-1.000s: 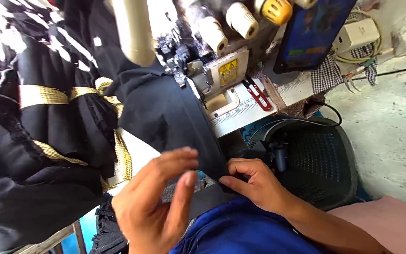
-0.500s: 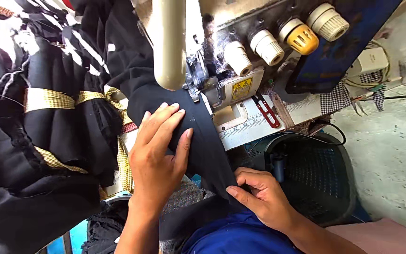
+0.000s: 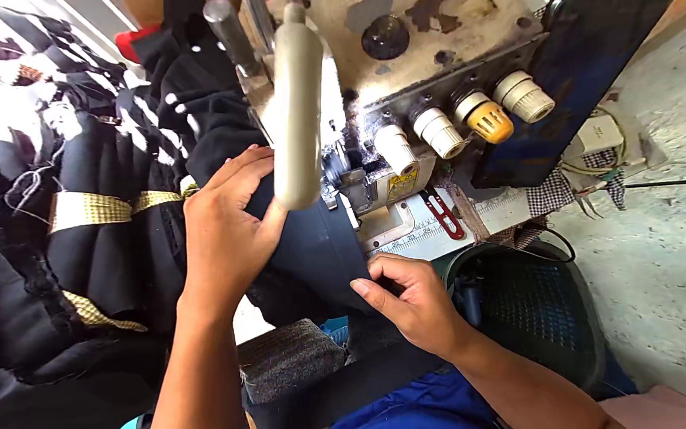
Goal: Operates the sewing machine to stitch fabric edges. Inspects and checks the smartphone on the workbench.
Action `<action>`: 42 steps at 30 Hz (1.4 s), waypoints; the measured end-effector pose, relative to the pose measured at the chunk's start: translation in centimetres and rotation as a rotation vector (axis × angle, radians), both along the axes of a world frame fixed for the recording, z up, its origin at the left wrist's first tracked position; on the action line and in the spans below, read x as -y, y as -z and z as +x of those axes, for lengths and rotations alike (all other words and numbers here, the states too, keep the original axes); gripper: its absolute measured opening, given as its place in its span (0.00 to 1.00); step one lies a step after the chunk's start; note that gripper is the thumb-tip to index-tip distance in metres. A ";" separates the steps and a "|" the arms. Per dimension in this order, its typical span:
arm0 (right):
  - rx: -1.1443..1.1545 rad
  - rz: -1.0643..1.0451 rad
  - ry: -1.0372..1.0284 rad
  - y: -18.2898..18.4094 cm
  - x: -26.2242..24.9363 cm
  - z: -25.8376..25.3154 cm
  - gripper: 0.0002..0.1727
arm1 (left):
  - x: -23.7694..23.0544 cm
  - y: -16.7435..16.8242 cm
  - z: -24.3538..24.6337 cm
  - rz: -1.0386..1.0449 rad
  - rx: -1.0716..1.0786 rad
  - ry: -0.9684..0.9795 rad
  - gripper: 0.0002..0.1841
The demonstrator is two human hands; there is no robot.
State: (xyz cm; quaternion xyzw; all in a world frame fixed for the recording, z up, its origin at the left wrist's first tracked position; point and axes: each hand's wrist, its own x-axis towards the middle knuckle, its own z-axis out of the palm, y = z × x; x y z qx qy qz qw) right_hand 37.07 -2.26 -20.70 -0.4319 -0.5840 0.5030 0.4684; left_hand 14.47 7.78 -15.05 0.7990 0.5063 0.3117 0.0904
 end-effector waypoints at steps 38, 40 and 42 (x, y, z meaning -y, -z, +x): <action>0.482 0.377 0.202 2.0 -0.4 3.9 0.26 | -10.2 -5.2 -2.5 0.351 0.268 -0.730 0.25; 0.504 0.370 0.061 2.7 -0.8 2.9 0.22 | -13.6 -4.1 -4.4 0.358 0.053 -0.565 0.26; 0.515 0.410 -0.007 3.3 -0.6 2.5 0.15 | -15.4 -3.4 -5.6 0.152 -0.074 -0.397 0.31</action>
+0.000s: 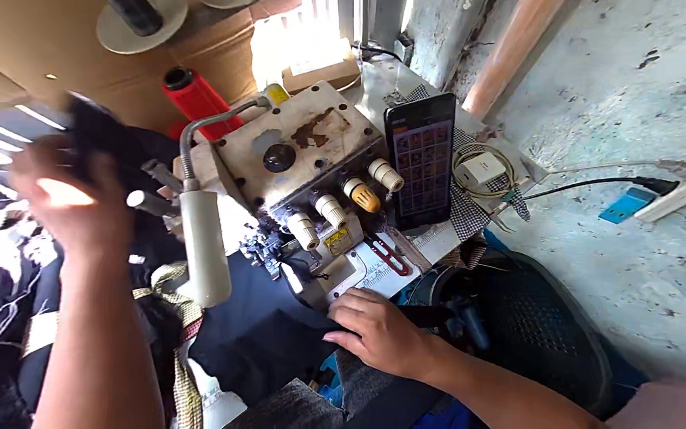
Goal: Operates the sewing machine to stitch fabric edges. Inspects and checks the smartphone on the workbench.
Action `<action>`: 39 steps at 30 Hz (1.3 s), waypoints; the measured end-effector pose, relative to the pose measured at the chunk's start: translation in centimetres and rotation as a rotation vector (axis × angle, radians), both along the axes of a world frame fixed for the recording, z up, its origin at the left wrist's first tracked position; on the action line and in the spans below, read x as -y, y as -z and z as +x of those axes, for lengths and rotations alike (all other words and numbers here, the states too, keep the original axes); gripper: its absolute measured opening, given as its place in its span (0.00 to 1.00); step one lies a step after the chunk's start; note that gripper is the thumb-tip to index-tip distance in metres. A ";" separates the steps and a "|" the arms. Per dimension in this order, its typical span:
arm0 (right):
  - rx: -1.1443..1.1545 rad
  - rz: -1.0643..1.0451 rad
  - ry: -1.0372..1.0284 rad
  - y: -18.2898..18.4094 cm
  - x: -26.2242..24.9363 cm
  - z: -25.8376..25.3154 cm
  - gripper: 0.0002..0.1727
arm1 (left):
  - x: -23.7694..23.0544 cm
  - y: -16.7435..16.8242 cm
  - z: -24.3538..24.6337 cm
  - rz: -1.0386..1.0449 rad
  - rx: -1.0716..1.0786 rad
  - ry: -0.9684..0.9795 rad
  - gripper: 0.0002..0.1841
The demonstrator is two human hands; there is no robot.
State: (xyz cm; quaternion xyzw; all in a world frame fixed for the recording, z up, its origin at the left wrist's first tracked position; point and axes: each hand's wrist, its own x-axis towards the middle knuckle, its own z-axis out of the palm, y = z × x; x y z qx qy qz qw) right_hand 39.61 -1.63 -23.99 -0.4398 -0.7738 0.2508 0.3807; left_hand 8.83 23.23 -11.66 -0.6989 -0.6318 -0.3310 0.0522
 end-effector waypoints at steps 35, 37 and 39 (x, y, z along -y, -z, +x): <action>-0.438 -0.426 -0.018 -1.9 0.3 -2.2 0.26 | 32.5 5.2 11.0 -0.773 1.749 0.382 0.09; -0.595 -0.576 -0.066 -2.0 0.8 -3.2 0.13 | 32.7 5.8 11.1 -0.769 1.679 0.390 0.08; -0.609 -0.600 -0.068 -1.9 2.8 -2.8 0.08 | 33.7 7.2 11.4 -0.786 1.498 0.378 0.06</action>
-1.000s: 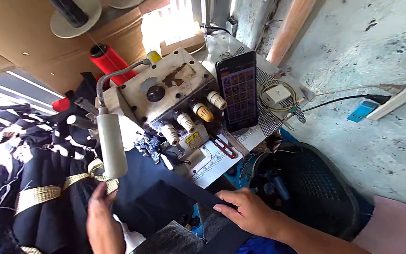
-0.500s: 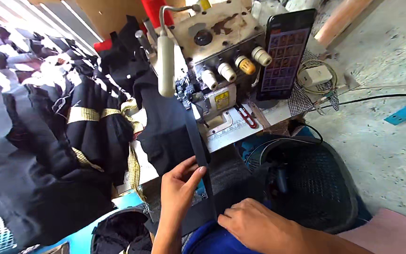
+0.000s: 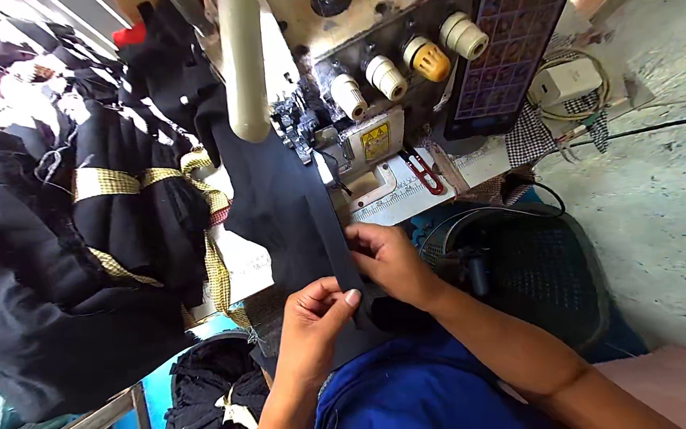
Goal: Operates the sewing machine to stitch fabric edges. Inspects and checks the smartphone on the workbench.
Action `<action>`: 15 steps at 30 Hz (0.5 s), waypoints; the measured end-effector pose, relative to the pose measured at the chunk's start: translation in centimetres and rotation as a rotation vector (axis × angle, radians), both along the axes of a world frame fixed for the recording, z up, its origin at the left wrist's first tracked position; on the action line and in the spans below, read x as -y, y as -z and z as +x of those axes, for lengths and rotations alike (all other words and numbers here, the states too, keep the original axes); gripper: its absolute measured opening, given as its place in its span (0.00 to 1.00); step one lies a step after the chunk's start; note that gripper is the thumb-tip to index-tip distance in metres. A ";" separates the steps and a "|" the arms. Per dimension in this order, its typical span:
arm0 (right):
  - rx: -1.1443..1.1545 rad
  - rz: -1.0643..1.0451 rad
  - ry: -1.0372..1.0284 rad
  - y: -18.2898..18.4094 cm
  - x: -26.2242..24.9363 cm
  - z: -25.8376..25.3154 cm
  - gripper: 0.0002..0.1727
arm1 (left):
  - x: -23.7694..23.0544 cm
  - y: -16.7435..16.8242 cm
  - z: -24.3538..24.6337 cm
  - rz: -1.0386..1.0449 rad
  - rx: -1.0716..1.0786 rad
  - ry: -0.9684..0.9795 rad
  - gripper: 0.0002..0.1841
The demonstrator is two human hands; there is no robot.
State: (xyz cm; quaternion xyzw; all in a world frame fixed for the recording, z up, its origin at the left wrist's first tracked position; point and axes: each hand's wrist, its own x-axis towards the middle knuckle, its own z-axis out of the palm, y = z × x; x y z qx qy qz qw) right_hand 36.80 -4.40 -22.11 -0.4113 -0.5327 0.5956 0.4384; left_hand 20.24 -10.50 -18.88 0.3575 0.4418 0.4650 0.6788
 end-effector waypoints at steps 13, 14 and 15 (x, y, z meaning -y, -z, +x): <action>-0.074 -0.302 0.009 2.3 7.7 2.9 0.08 | 4.5 5.0 0.7 0.042 -0.318 0.020 0.03; -0.086 -0.314 0.000 2.3 7.7 3.0 0.07 | 4.5 5.0 0.7 0.033 -0.309 0.010 0.03; -0.096 -0.317 -0.005 2.2 7.7 3.0 0.07 | 4.5 4.9 0.6 0.024 -0.301 -0.001 0.03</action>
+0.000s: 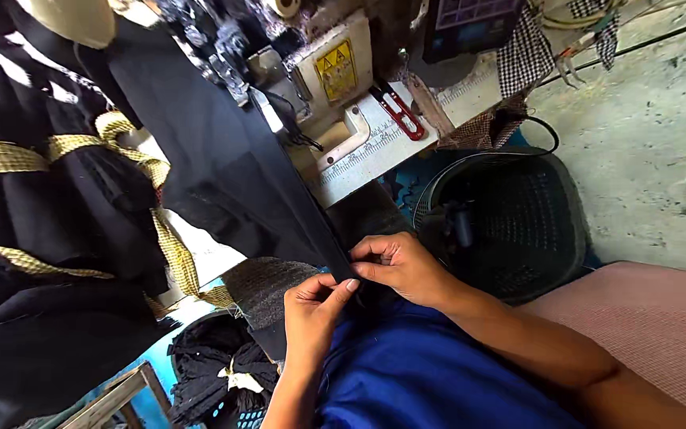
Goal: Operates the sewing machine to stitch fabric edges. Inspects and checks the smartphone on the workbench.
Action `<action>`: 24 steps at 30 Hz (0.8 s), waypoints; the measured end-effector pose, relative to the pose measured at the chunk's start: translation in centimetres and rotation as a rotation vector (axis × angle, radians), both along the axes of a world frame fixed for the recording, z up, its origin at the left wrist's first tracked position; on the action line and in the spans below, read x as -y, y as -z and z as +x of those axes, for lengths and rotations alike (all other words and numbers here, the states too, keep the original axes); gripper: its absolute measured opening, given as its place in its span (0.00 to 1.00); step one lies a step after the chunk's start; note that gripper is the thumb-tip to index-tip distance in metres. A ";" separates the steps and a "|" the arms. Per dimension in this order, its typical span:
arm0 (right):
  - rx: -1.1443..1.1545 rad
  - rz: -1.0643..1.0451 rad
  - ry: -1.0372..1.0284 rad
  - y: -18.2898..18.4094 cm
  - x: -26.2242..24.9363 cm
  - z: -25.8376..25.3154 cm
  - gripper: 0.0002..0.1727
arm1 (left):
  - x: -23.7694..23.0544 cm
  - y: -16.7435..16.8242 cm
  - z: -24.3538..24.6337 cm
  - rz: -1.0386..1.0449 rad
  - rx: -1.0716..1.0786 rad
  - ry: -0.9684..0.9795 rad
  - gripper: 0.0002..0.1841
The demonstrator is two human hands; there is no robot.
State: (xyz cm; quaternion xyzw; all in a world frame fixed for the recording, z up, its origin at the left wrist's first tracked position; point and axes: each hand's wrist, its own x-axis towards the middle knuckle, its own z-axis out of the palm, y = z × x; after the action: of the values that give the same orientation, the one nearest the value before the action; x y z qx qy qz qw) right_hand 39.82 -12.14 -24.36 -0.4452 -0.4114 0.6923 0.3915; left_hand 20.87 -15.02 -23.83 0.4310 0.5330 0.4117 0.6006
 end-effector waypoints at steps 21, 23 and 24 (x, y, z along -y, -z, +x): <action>0.291 0.354 -0.028 -1.6 0.7 0.6 0.15 | 0.3 -0.6 -0.1 0.136 -0.183 0.167 0.07; 0.271 0.398 -0.010 -2.1 0.6 0.9 0.15 | -1.0 -3.4 -1.5 0.290 -0.502 0.345 0.14; 0.231 0.411 -0.012 -2.2 0.5 1.2 0.15 | -1.9 -5.2 -2.3 0.363 -0.624 0.371 0.16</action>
State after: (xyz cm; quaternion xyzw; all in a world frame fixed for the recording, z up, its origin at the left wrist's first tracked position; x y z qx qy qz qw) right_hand 41.00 -12.63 -22.21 -0.4298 -0.5885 0.5408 0.4201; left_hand 18.59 -13.10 -18.66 0.7231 0.5217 0.2331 0.3881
